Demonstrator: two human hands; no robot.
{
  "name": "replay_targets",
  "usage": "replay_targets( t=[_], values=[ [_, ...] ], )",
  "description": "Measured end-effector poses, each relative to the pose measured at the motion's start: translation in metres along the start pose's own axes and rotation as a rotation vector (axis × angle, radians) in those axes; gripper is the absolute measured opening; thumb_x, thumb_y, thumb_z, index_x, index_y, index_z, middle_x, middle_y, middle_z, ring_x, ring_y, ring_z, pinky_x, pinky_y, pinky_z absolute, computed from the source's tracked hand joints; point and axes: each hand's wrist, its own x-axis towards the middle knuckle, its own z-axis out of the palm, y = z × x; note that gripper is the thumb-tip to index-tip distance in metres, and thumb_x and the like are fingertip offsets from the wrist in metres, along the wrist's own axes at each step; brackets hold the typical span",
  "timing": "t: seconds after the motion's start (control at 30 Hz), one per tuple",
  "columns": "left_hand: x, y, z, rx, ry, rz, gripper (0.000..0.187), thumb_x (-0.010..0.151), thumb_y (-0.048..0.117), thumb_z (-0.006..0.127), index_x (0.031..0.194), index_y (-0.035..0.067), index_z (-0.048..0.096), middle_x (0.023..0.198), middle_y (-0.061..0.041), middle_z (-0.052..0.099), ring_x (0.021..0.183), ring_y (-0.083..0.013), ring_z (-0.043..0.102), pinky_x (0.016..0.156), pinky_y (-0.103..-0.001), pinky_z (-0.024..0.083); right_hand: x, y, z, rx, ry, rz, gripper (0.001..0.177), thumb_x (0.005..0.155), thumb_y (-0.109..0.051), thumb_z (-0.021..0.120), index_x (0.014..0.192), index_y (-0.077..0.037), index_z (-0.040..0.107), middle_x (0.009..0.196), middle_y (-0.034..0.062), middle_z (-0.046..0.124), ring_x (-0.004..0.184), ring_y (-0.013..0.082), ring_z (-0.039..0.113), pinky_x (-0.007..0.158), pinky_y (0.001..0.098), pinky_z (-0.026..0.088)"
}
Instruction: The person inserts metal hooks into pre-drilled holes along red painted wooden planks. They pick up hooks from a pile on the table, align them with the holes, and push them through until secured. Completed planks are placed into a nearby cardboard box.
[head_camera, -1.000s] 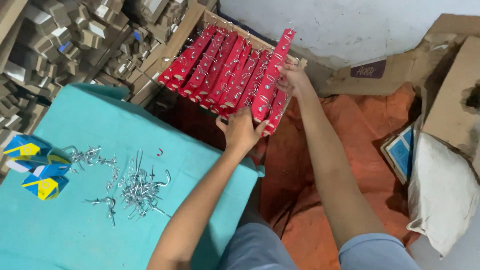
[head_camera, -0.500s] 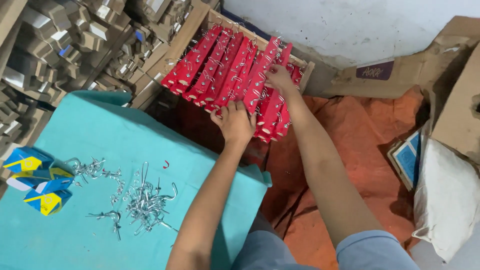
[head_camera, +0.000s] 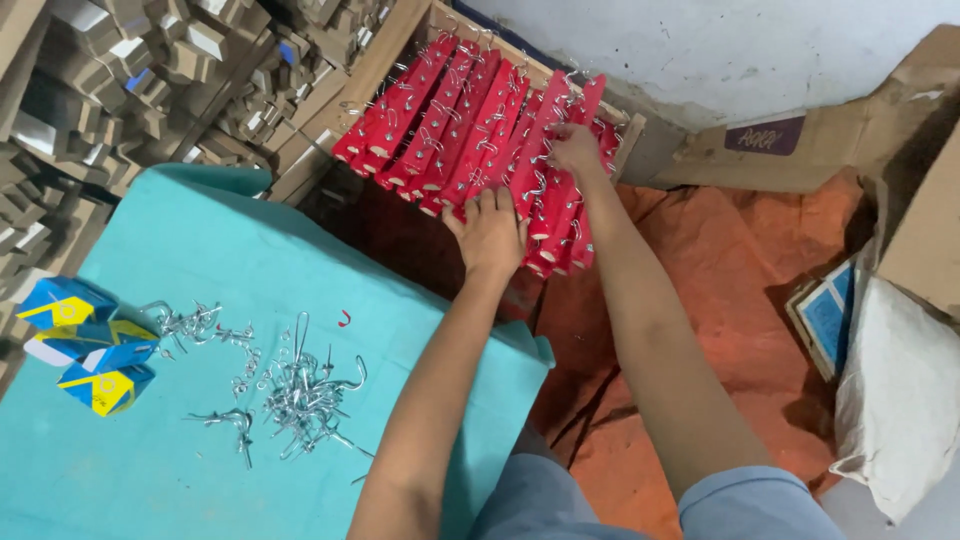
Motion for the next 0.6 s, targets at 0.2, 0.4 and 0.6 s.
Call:
replay_targets(
  t=[0.2,0.4,0.6],
  values=[
    [0.001,0.002,-0.012,-0.002,-0.192,-0.039,0.065,0.1,0.028,0.057,0.158,0.019,0.029,0.144,-0.013,0.052,0.137,-0.0374,0.044,0.111,-0.066,0.008,-0.071,-0.054,-0.015,-0.371,-0.02,-0.153,0.029,0.087,-0.024,0.06,0.103,-0.036,0.081,0.102,0.0016,0.077,0.106,0.0278,0.07,0.096,0.0423,0.054],
    [0.0,0.001,-0.005,-0.078,-0.184,-0.029,0.059,0.103,0.028,0.049,0.158,0.021,0.03,0.142,-0.011,0.057,0.133,-0.0331,0.05,0.112,-0.065,0.012,-0.063,-0.038,-0.022,-0.286,0.031,-0.266,0.027,0.087,-0.023,0.062,0.102,-0.034,0.081,0.1,0.0009,0.076,0.105,0.0256,0.07,0.095,0.0425,0.052],
    [0.003,-0.003,0.001,-0.055,-0.211,-0.023,0.061,0.103,0.027,0.05,0.16,0.027,0.028,0.138,-0.008,0.061,0.13,-0.031,0.053,0.112,-0.066,0.012,-0.05,0.007,-0.023,-0.491,-0.08,-0.218,0.036,0.089,-0.031,0.065,0.121,-0.018,0.075,0.115,0.0121,0.074,0.116,0.0353,0.066,0.099,0.0489,0.05]
  ],
)
